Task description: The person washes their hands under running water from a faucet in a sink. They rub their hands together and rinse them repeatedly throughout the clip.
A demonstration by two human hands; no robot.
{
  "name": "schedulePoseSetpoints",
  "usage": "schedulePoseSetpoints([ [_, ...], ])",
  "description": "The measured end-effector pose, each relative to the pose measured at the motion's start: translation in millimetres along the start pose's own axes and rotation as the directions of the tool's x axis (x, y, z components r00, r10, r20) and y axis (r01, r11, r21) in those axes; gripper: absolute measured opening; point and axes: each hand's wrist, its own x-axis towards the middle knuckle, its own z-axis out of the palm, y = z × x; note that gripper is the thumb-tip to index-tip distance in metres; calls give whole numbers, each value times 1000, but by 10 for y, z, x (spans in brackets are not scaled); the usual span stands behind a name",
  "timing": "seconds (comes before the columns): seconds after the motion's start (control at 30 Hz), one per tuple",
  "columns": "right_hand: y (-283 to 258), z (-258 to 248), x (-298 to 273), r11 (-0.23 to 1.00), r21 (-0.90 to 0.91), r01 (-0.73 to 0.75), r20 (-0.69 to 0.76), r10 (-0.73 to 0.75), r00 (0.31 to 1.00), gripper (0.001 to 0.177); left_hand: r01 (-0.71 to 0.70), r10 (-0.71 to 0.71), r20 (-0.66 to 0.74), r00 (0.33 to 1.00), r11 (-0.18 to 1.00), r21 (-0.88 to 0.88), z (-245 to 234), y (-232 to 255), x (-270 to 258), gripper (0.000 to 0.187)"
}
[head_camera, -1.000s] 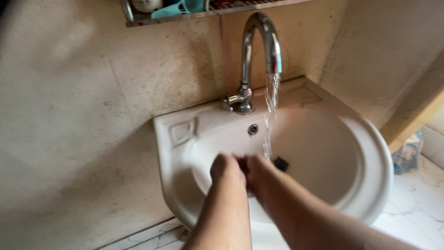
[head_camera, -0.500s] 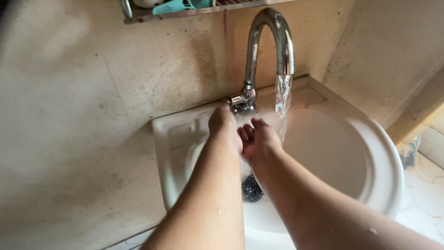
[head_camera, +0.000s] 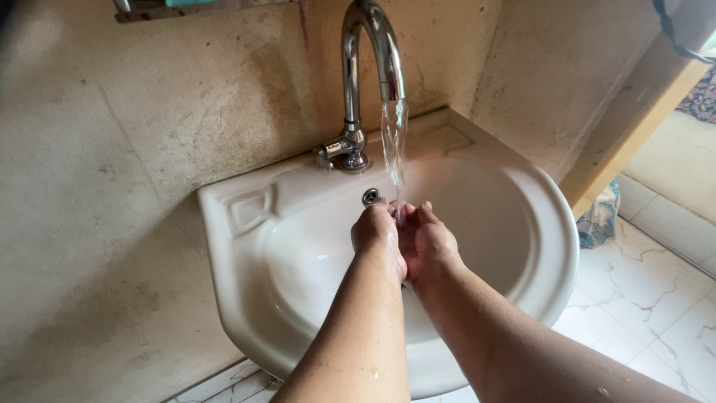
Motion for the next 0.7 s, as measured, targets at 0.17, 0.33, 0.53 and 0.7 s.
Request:
schedulePoseSetpoints([
  [0.17,-49,43,48,999,50,8,156,-16,988,44,-94,100,79,992,992,-79,59,-6,34,28],
  [0.33,-18,-34,90,999,29,-17,114,14,993,42,-123,122,23,992,992,36,9,-46,59,27],
  [0.53,213,173,-127,890,-356,-286,-53,287,957,30,-204,277,-309,910,947,249,-237,278,-367,43],
  [0.7,253,607,-433,884,-367,-290,-53,291,955,31,-214,368,-513,775,917,336,-485,705,-852,50],
])
